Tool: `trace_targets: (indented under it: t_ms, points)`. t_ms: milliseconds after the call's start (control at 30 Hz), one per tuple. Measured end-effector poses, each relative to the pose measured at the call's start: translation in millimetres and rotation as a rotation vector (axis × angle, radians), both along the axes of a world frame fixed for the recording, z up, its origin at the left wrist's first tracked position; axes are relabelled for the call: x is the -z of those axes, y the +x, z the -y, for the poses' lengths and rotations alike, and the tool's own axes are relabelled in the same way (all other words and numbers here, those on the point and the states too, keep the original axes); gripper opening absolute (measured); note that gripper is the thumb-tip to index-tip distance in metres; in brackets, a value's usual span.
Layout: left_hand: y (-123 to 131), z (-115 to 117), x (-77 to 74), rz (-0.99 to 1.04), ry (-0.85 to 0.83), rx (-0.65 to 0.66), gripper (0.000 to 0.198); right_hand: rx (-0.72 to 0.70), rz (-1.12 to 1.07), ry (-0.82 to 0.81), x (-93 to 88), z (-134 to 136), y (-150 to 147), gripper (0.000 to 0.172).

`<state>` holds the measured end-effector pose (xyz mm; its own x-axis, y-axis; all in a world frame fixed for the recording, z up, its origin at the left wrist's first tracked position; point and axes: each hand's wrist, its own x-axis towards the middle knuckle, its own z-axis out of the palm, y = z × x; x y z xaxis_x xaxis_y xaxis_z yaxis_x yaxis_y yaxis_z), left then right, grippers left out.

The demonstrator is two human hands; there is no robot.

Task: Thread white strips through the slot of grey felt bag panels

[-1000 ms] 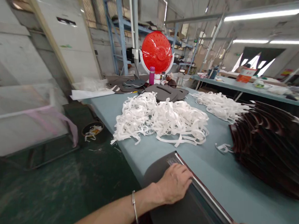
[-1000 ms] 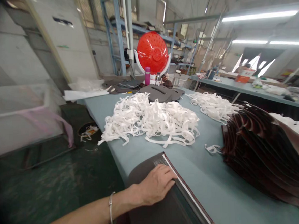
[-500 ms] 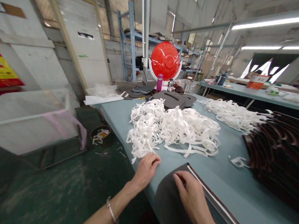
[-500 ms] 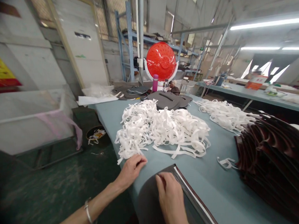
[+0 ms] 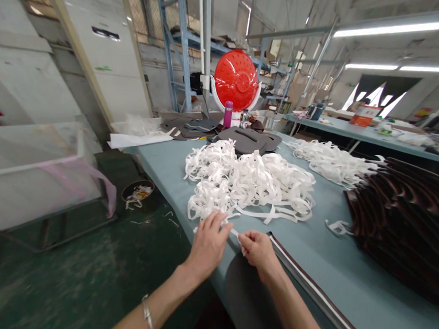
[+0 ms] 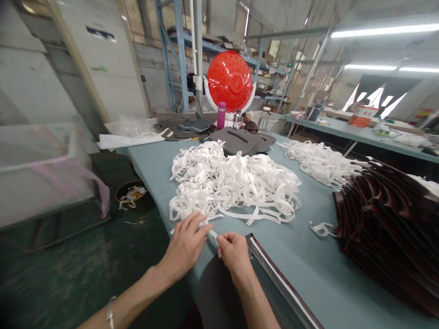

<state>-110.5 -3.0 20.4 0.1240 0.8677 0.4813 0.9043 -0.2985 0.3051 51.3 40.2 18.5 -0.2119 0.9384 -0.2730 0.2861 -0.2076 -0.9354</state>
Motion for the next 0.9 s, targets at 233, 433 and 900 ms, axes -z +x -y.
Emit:
trace_targets:
  t_ms: [233, 433, 900]
  points:
    - [2.8, -41.0, 10.4, -0.183, 0.046, -0.029, 0.045, 0.131, 0.266, 0.304, -4.4, 50.6, 45.6, 0.030]
    - [-18.9, -51.6, 7.5, -0.047, 0.047, -0.129, 0.064, 0.389, 0.612, 0.288, 1.2, 80.8, 137.6, 0.033]
    - [121.1, 8.7, -48.3, 0.134, -0.492, 0.818, 0.031, 0.299, 0.221, 0.615, -20.8, 125.6, 114.4, 0.020]
